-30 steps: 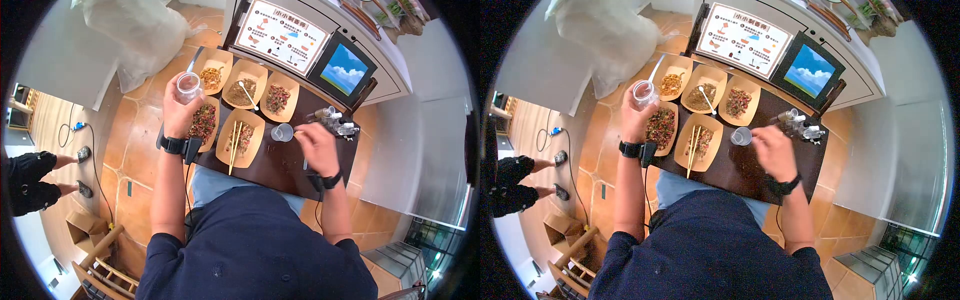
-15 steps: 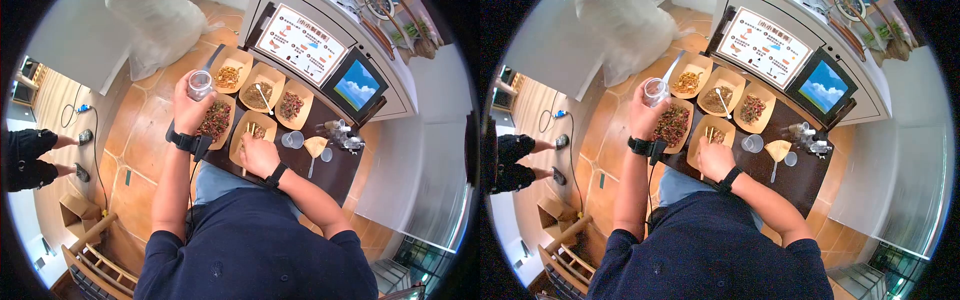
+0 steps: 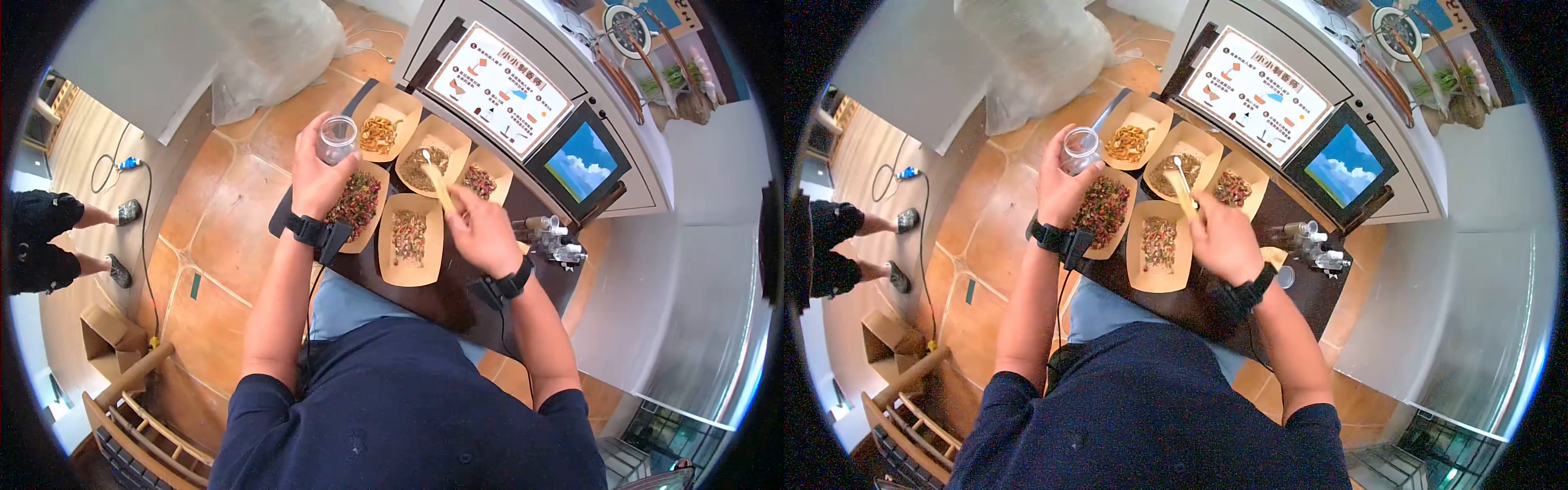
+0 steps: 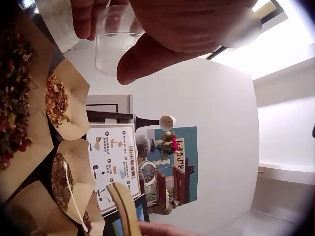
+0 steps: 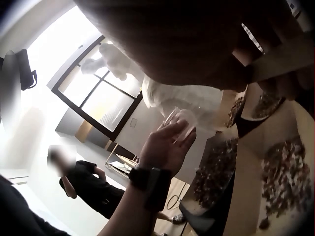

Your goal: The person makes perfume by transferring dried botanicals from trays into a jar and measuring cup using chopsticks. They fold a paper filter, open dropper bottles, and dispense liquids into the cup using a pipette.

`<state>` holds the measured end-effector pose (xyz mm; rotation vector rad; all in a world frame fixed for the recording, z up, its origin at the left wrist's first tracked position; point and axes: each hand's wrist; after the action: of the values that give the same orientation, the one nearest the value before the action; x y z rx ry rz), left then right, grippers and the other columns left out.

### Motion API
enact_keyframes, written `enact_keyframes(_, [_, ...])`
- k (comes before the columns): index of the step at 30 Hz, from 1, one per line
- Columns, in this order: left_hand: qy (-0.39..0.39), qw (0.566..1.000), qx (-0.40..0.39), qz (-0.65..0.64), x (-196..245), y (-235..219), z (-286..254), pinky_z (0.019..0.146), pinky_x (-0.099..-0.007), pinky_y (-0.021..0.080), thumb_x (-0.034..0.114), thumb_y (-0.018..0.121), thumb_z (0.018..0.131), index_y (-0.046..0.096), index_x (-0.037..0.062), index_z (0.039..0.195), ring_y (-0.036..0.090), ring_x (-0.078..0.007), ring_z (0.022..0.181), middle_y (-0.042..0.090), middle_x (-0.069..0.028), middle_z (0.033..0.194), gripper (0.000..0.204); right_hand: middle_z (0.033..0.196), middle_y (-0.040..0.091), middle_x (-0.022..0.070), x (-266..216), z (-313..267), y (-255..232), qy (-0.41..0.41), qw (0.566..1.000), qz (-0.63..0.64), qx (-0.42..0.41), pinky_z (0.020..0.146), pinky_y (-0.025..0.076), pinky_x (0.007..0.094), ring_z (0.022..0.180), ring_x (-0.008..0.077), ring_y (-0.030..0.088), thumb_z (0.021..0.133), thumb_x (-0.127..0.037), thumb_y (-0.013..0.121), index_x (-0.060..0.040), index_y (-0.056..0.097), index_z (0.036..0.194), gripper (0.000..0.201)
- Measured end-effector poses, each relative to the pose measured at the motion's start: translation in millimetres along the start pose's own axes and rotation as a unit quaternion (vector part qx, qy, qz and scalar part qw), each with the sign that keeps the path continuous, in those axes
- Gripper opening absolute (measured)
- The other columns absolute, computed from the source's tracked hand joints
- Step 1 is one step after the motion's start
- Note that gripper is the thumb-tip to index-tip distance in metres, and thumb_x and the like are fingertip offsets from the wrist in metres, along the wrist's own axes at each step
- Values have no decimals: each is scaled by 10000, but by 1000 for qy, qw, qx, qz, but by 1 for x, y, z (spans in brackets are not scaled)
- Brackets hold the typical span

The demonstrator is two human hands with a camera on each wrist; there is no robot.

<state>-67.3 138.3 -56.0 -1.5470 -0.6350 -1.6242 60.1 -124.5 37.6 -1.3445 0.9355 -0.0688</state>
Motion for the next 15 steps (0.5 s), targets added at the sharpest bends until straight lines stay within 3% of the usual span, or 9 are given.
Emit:
enact_keyframes(1, [11, 1000, 0, 28, 7, -2, -2, 1074, -367, 572, 8, 848, 838, 572, 51, 1518, 689, -220, 1244, 673, -110, 1387, 735, 856, 737, 238, 3, 10, -2, -26, 999, -10, 26, 798, 582, 557, 848, 455, 730, 969, -92, 638, 8, 689, 1279, 329])
enact_keyframes(3, [19, 998, 5, 54, 9, -4, -5, 1073, -373, 569, 27, 852, 825, 594, 67, 1506, 687, -225, 1246, 673, -114, 1382, 729, 1003, 736, 225, 15, 33, 1, -99, 988, -92, 80, 823, 576, 513, 906, 426, 731, 996, -113, 665, -24, 715, 1258, 281])
enact_keyframes(7, [19, 998, -1, 67, 7, -6, -8, 1104, -386, 542, 57, 851, 800, 621, 86, 1483, 668, -246, 1277, 663, -119, 1392, 722, 1051, 705, 222, 4, 88, 1, -49, 975, -212, 49, 858, 577, 539, 952, 451, 712, 1004, -117, 641, -43, 749, 1165, 207])
enact_keyframes(9, [26, 997, 2, 77, 9, -6, -9, 1115, -387, 533, 58, 849, 799, 617, 85, 1486, 661, -251, 1290, 659, -119, 1401, 725, 1031, 707, 210, 10, 117, 11, -69, 967, -241, 46, 859, 579, 534, 961, 430, 717, 990, -115, 645, -50, 753, 1136, 193])
enact_keyframes(11, [8, 999, -13, 30, 12, -5, -11, 1134, -429, 518, 88, 837, 784, 618, 89, 1463, 633, -344, 1331, 638, -157, 1422, 714, 1020, 712, 190, 18, 142, 23, -79, 956, -283, 23, 852, 580, 529, 965, 410, 722, 969, -108, 647, -57, 750, 1098, 173])
enact_keyframes(15, [4, 1000, -8, 25, 15, -6, -12, 1137, -432, 515, 100, 828, 791, 615, 87, 1466, 630, -349, 1332, 633, -162, 1425, 708, 1003, 689, 168, 23, 161, 38, -121, 943, -308, 20, 841, 579, 528, 983, 399, 717, 952, -84, 633, -56, 725, 1024, 120])
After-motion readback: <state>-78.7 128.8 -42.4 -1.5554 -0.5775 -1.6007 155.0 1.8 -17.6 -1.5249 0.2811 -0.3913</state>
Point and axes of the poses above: each hand's wrist, its own z-axis towards the middle knuckle, its own y-axis out of the palm, x = y × z
